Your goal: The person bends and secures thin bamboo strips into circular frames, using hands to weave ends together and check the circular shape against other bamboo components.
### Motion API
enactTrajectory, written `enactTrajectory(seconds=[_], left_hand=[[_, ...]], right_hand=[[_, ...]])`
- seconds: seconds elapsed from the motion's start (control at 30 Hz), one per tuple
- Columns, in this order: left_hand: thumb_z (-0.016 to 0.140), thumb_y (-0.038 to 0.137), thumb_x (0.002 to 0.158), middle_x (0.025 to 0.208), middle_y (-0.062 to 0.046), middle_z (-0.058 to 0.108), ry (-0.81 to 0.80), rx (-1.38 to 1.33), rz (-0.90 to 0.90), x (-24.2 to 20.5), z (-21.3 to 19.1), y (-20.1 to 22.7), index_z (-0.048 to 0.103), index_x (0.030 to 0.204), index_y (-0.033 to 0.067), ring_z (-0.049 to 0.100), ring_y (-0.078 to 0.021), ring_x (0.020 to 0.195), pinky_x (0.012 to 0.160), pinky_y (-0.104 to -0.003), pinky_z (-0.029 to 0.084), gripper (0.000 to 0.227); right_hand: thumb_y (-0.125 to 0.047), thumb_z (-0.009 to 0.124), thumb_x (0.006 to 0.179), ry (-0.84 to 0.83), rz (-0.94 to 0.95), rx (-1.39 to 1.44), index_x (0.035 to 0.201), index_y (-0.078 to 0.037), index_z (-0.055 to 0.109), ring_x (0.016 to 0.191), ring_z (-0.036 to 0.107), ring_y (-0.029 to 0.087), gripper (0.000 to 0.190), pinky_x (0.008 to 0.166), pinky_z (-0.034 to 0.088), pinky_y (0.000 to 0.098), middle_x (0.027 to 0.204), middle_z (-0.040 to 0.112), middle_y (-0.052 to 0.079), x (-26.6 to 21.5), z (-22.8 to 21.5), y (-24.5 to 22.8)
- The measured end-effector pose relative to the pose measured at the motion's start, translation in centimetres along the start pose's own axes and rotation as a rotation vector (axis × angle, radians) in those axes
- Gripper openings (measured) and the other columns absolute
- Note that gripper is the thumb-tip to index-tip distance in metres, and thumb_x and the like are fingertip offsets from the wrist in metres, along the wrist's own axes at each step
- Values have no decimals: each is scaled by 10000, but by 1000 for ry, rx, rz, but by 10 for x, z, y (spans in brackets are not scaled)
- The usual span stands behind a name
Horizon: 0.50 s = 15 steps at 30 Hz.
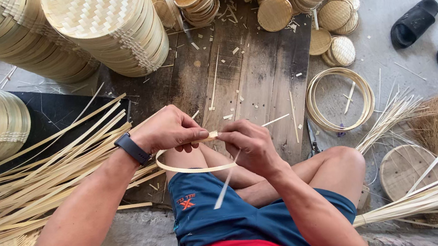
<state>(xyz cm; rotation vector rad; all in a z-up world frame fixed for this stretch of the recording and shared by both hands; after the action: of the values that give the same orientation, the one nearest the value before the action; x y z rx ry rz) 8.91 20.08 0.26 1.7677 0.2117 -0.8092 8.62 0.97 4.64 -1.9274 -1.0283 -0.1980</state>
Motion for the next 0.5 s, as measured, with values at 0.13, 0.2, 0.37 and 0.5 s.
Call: enactTrajectory(seconds=[0.13,0.2,0.37,0.5], left_hand=[[803,242,848,690,-81,745,-19,-35,-28,0,3,-4,823,896,-6,690,-118,571,519,-262,558,254],[803,221,846,694,-78,747,-24,-40,-48,0,5,-6,816,905,-9,704,-122,582,526,-270,567,238],[728,234,905,690,-71,735,-152,-76,-110,2,19,-13,803,919,-13,658,-115,562,502,-253,520,258],[699,256,958,658,-20,654,-273,-200,-77,-2,29,-13,808,938,-4,507,-73,526,462,-224,392,282]], right_hand=[[44,783,824,32,27,56,1053,-118,747,864,719,198,283,710,578,322,1014,696,36,-5,1,5],[45,781,802,24,-15,50,1054,-124,759,856,713,206,305,704,576,325,1004,690,46,-5,0,4],[40,786,763,17,-91,33,1050,-120,754,861,706,226,330,699,572,333,998,682,56,-3,-4,-6],[26,789,765,11,-140,8,1044,-132,756,839,701,220,322,690,566,332,990,694,40,1,-9,-13]])
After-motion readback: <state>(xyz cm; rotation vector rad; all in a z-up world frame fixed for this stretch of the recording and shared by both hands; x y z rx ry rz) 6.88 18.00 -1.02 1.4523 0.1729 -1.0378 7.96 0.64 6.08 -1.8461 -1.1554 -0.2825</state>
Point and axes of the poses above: each hand's wrist, its own x-axis towards the middle knuckle, its own z-axis out of the palm, y = z × x, the point moved 7 cm from there along x, towards the middle knuckle
